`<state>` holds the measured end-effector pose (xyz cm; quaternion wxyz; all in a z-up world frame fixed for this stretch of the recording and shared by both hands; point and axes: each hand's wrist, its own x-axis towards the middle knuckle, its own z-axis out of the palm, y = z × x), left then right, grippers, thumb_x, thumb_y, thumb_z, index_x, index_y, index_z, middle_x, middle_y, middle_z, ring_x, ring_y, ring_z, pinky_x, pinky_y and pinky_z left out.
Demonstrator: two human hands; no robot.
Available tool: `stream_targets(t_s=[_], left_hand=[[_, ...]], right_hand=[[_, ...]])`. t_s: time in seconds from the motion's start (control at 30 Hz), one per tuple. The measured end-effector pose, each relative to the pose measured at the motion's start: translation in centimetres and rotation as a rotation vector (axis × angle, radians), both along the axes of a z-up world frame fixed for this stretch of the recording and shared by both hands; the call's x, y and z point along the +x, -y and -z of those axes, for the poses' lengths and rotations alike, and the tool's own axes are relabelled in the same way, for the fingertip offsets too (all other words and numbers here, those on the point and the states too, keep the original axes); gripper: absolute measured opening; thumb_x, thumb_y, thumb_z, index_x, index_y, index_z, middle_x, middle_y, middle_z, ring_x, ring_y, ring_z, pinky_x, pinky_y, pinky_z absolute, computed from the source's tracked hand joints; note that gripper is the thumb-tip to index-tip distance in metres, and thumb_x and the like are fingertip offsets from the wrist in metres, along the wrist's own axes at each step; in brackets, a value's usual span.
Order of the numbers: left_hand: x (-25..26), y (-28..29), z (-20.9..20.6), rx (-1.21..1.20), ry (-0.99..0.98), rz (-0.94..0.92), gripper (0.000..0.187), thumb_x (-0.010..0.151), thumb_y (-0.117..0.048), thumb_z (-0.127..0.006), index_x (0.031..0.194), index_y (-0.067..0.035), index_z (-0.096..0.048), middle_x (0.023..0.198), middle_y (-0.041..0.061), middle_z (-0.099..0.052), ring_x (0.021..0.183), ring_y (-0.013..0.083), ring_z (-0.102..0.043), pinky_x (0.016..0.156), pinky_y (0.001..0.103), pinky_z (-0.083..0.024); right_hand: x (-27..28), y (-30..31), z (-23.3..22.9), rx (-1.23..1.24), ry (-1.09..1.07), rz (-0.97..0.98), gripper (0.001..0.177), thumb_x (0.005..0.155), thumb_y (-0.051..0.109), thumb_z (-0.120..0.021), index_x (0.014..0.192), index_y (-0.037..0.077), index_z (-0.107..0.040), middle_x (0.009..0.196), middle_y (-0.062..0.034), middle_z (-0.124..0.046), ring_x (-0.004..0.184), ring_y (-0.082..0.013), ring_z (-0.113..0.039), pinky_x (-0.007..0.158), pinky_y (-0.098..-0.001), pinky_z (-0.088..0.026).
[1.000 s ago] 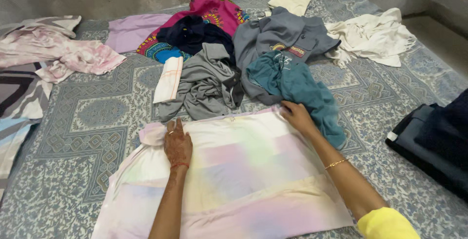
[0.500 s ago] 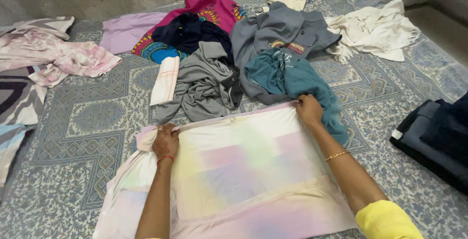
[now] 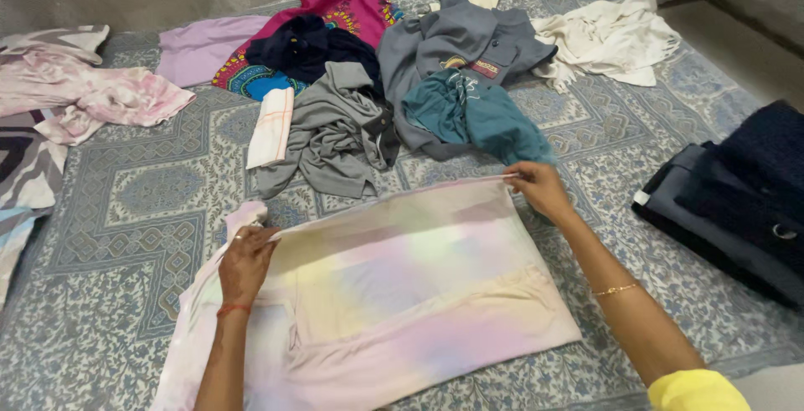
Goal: The person folds two shirts on a bed, smoothing the fabric by hand and carefully aligning the edges into rectangular shapes.
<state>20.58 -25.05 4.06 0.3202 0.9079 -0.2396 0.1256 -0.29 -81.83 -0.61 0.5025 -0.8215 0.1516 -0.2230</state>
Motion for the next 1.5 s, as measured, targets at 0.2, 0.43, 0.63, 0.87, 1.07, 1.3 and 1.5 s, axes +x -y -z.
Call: stream_targets(t_s=[0.2,0.43,0.63,0.87,1.07,1.3,1.5], left_hand=[[-7.3,-3.1,-1.6,0.188,0.049,-0.034,0.027,0.094,-0.018,-0.069,0.116,-0.031,-0.078,0.113,-0.004,-0.069,0.083,0.0202,-0.070,0.072,0.036,-0.055],[-11.4,-4.8,-1.6,0.206,0.202,0.010,0.028,0.094,-0.015,-0.065,0.114,-0.030,-0.077,0.111,-0.005,-0.071,0.089,0.0195,-0.071,0.073,0.037,-0.057],[-13.0,-5.2,-1.7,0.298,0.239,0.020,0.026,0.092,-0.015,-0.066,0.112,-0.027,-0.079,0.108,-0.004,-0.070,0.095,0.0197,-0.070,0.074,0.037,-0.057],[-14.6,-4.9,-2.3,0.305,0.128,0.010,0.021,0.080,-0.019,-0.073,0.100,-0.021,-0.080,0.105,-0.005,-0.069,0.099,0.0202,-0.063,0.087,0.036,-0.055],[-14.2,0.4,-1.0,0.061,0.269,0.033,0.023,0.080,-0.016,-0.071,0.101,-0.013,-0.078,0.116,0.003,-0.070,0.110,0.0261,-0.062,0.100,0.040,-0.050],[-14.3,13.8,5.1,0.194,0.154,0.311,0.043,0.100,-0.028,-0.056,0.142,-0.017,-0.058,0.157,0.004,-0.048,0.148,0.0283,-0.039,0.123,0.047,-0.029],[-15.5,15.0,4.4,0.415,-0.047,0.184,0.067,0.097,-0.065,-0.039,0.157,-0.035,-0.036,0.167,-0.007,-0.026,0.156,0.0282,-0.012,0.124,0.057,-0.001]], right_hand=[[-9.1,-5.4,-2.4,-0.102,-0.155,0.075,0.027,0.085,0.000,-0.071,0.107,0.012,-0.082,0.095,-0.0046,-0.082,0.073,-0.0135,-0.070,0.067,-0.0289,-0.056],[-14.4,-8.6,-2.0,-0.296,-0.020,0.051,0.026,0.082,0.000,-0.073,0.105,0.012,-0.081,0.104,-0.0071,-0.080,0.090,-0.0187,-0.077,0.080,-0.0311,-0.059],[-16.8,-9.9,-1.5,-0.414,0.027,0.065,0.023,0.084,0.005,-0.072,0.105,0.013,-0.080,0.110,-0.0068,-0.079,0.096,-0.0245,-0.076,0.081,-0.0334,-0.060],[-16.9,-11.7,-3.1,-0.583,-0.022,0.068,0.018,0.081,0.006,-0.069,0.095,0.013,-0.080,0.107,-0.0018,-0.080,0.100,-0.0235,-0.072,0.094,-0.0383,-0.050],[-12.6,-15.0,-4.2,-0.614,-0.074,0.107,0.023,0.087,0.008,-0.061,0.101,0.008,-0.080,0.120,-0.0053,-0.076,0.125,-0.0252,-0.062,0.110,-0.0460,-0.038],[-5.0,-22.9,-0.1,-0.675,-0.160,-0.170,0.051,0.102,0.025,-0.045,0.149,0.004,-0.048,0.159,-0.0142,-0.046,0.151,-0.0306,-0.038,0.122,-0.0488,-0.026],[-5.6,-21.1,0.6,-0.712,-0.395,-0.015,0.076,0.100,0.059,-0.037,0.158,0.010,-0.032,0.166,-0.0094,-0.027,0.154,-0.0278,-0.019,0.122,-0.0523,-0.014]])
